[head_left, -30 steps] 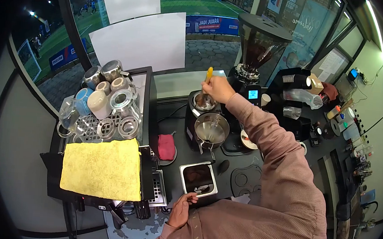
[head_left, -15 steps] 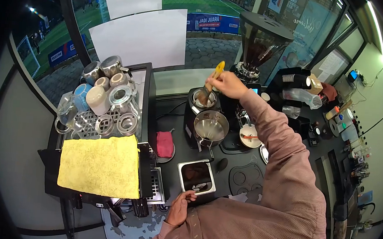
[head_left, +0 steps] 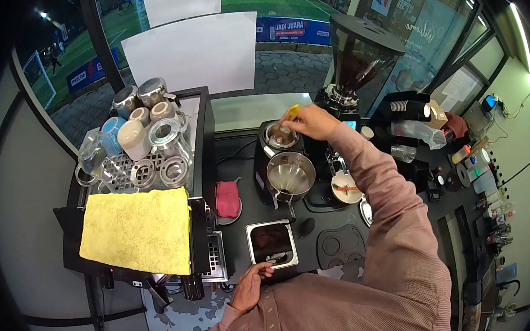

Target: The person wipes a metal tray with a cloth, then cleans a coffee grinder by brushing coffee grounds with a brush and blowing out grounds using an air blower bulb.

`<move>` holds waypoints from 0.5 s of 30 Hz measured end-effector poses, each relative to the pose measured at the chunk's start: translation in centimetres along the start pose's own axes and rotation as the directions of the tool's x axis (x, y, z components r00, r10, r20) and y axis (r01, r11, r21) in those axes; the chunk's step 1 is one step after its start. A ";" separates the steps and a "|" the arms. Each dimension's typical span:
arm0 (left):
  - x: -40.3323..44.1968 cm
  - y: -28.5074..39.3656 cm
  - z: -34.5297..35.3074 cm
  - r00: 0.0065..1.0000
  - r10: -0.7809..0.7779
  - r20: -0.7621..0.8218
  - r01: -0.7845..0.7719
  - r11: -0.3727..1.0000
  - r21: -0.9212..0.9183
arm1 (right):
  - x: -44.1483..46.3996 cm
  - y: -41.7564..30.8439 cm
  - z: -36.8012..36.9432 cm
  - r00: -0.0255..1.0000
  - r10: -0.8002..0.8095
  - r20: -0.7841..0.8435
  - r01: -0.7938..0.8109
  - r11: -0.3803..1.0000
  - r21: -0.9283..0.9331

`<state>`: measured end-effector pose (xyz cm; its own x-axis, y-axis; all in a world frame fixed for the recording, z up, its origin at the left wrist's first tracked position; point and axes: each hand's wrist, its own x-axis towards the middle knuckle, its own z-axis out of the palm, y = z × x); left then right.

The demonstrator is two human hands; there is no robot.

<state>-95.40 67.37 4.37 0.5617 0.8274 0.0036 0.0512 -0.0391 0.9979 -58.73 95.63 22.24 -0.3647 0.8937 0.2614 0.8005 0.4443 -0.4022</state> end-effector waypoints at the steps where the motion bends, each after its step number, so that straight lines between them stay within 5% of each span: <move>1: 0.0 0.1 0.0 1.000 0.006 0.000 -0.006 1.000 0.009 | 0.2 0.4 -0.1 1.000 0.004 0.000 -0.004 1.000 0.004; 3: 0.0 0.0 -0.1 1.000 0.016 -0.005 -0.016 1.000 0.016 | 1.1 0.3 -1.1 0.974 0.053 0.220 -0.055 0.998 0.003; 5: -0.2 -0.2 -0.1 0.999 0.014 -0.031 -0.015 1.000 -0.011 | 1.3 -0.9 -1.0 0.983 0.101 0.153 -0.117 0.988 0.098; 8: -0.6 -0.6 -0.2 0.999 0.009 -0.050 -0.009 1.000 -0.005 | 1.1 -1.1 0.1 0.994 0.095 0.047 -0.086 0.983 -0.160; 11: -0.8 -0.6 -0.4 0.998 0.026 -0.057 -0.026 1.000 -0.007 | 2.1 -1.1 0.0 0.991 0.073 0.113 -0.092 0.981 0.173; 12: -0.9 -0.6 -0.4 0.998 0.021 -0.064 -0.022 1.000 -0.011 | 2.3 -1.1 -0.1 0.986 0.164 0.033 -0.163 0.986 -0.026; 15: -0.8 -0.7 -0.6 0.998 0.029 -0.060 -0.030 1.000 -0.009 | 1.8 -1.3 0.1 0.978 0.141 0.154 -0.124 0.985 -0.115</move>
<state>-96.37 67.10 3.73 0.5122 0.8581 0.0365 0.0270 -0.0586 0.9979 -60.47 96.64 23.12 -0.3165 0.9464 0.0638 0.8892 0.3195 -0.3275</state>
